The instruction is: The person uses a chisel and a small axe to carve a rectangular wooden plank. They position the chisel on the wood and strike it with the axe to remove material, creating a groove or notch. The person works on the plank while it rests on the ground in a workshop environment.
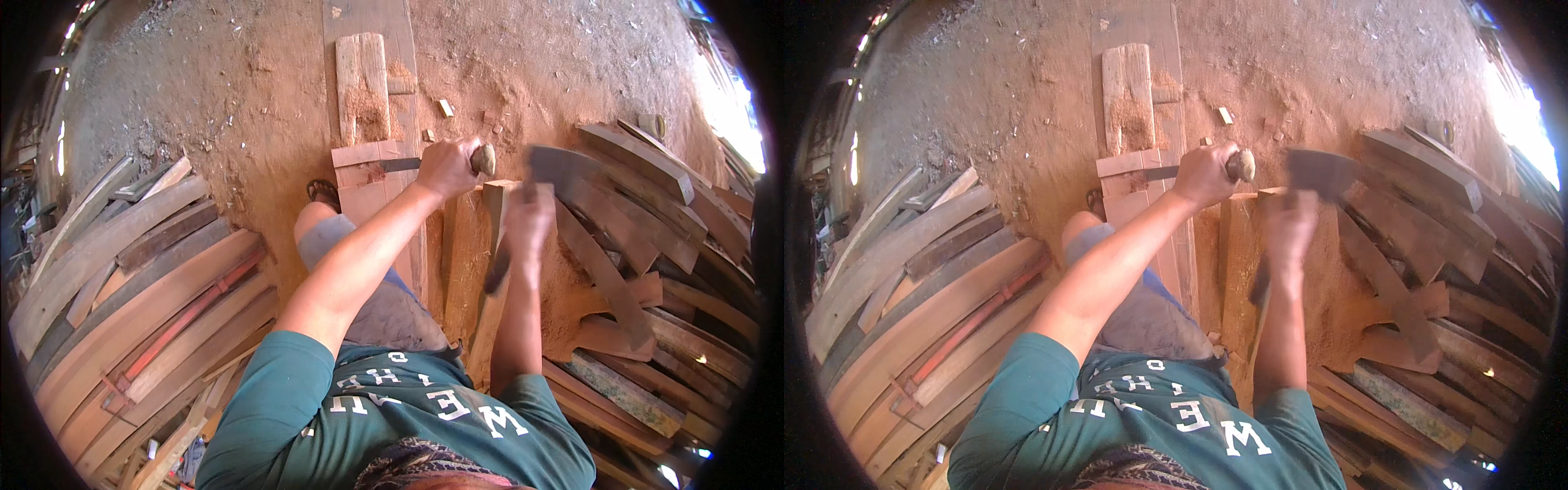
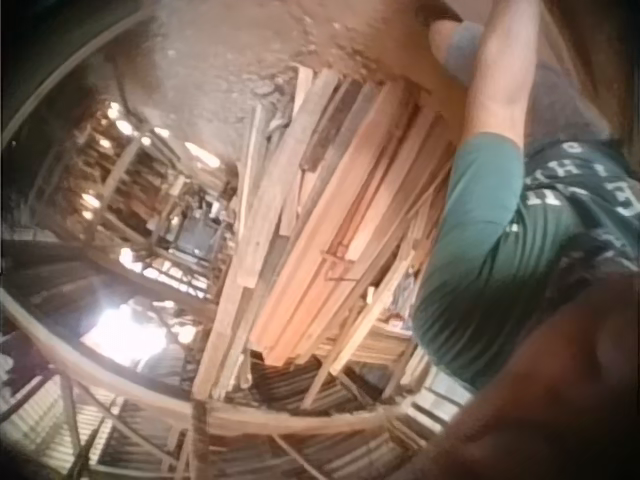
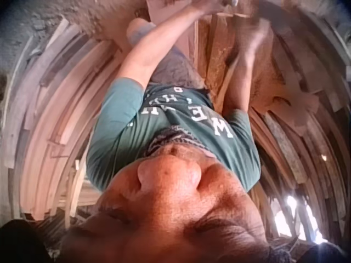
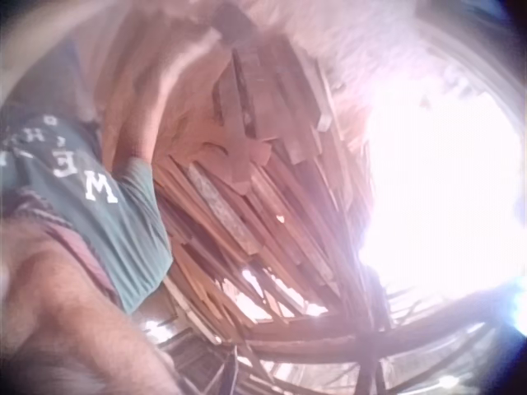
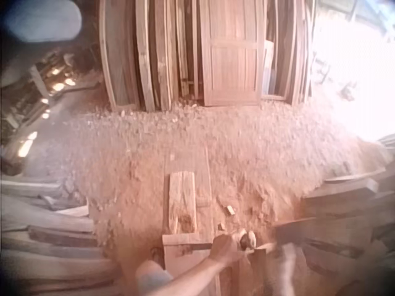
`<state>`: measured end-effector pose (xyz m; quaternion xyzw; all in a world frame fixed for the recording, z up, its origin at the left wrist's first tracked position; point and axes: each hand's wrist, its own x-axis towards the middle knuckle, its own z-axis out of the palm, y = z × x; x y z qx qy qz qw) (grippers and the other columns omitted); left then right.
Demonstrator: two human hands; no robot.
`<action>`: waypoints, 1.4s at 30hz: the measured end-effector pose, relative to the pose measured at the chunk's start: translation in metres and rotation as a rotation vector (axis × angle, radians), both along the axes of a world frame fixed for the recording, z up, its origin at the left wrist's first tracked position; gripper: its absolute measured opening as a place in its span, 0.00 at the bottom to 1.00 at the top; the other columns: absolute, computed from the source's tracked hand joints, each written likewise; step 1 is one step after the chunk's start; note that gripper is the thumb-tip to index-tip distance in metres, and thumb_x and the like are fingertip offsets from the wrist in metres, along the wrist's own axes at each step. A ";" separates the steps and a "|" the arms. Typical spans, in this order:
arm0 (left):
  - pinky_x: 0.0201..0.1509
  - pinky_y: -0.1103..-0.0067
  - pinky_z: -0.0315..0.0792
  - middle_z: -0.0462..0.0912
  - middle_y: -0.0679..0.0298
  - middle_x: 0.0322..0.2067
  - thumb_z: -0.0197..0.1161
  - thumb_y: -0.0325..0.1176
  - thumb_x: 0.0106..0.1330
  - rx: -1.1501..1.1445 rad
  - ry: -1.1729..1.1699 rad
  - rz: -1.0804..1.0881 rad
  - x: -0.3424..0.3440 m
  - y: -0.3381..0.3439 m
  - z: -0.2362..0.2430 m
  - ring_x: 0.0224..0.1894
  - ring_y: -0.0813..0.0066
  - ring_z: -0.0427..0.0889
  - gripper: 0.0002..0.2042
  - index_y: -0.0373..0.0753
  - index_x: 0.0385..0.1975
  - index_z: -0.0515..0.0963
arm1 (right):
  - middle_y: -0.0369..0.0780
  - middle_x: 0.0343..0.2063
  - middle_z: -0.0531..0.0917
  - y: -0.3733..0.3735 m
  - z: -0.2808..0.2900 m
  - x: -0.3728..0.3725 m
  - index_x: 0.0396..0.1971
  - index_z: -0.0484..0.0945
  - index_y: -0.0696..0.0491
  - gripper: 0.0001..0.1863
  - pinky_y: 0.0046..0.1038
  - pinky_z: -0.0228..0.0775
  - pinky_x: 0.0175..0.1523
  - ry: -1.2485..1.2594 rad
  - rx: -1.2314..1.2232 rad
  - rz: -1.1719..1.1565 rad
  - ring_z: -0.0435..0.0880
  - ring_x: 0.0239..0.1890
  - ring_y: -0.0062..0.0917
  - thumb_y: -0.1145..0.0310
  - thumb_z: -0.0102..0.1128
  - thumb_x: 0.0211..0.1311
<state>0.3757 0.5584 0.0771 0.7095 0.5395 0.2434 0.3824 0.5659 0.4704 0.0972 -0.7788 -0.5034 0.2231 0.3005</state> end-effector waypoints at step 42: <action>0.39 0.63 0.82 0.85 0.56 0.28 0.69 0.28 0.56 -0.037 -0.016 -0.124 0.022 -0.019 -0.006 0.34 0.59 0.88 0.07 0.42 0.31 0.77 | 0.33 0.17 0.73 -0.016 0.047 0.044 0.38 0.73 0.56 0.08 0.25 0.64 0.20 0.358 -0.247 -0.248 0.70 0.14 0.18 0.73 0.61 0.62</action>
